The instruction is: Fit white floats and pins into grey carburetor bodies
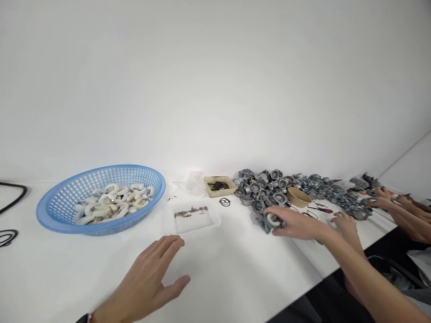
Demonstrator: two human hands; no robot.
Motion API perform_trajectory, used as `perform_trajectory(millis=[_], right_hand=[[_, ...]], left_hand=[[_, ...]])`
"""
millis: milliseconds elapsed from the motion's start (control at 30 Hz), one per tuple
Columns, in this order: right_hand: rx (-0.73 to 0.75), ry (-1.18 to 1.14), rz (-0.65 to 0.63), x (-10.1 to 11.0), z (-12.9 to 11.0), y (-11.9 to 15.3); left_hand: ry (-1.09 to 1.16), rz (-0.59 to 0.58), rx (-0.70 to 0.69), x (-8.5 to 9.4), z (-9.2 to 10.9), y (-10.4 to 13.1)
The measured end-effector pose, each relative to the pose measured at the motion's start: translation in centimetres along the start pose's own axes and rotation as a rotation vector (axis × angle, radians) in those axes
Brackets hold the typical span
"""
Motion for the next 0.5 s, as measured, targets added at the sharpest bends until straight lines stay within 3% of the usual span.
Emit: perform_trajectory(millis=[67,167,333,500], right_hand=[[-0.114,0.015,0.060,2.0,3.4,2.8],[-0.254,0.025,0.091,2.5,7.5,7.0],[-0.343,0.018,0.075,-1.4,11.9,11.9],[-0.407,0.079,0.128,-5.5,14.9,14.2]], left_hand=[[-0.014,-0.012,-0.026,-0.2,0.5,0.0],[-0.010,-0.024,-0.047,-0.4,0.8,0.2],[-0.013,-0.057,-0.006,-1.2,0.3,0.5],[-0.042,-0.072,-0.002,-2.0,0.2,0.7]])
Point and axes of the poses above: each hand's wrist, its own y-axis away from the middle knuckle, its own x-axis out of the back of the hand, z = x × y, the point moved 5 cm from there along -y, towards the middle knuckle, and after that the axes turned 13 degrees about x, right-handed, at the moved point
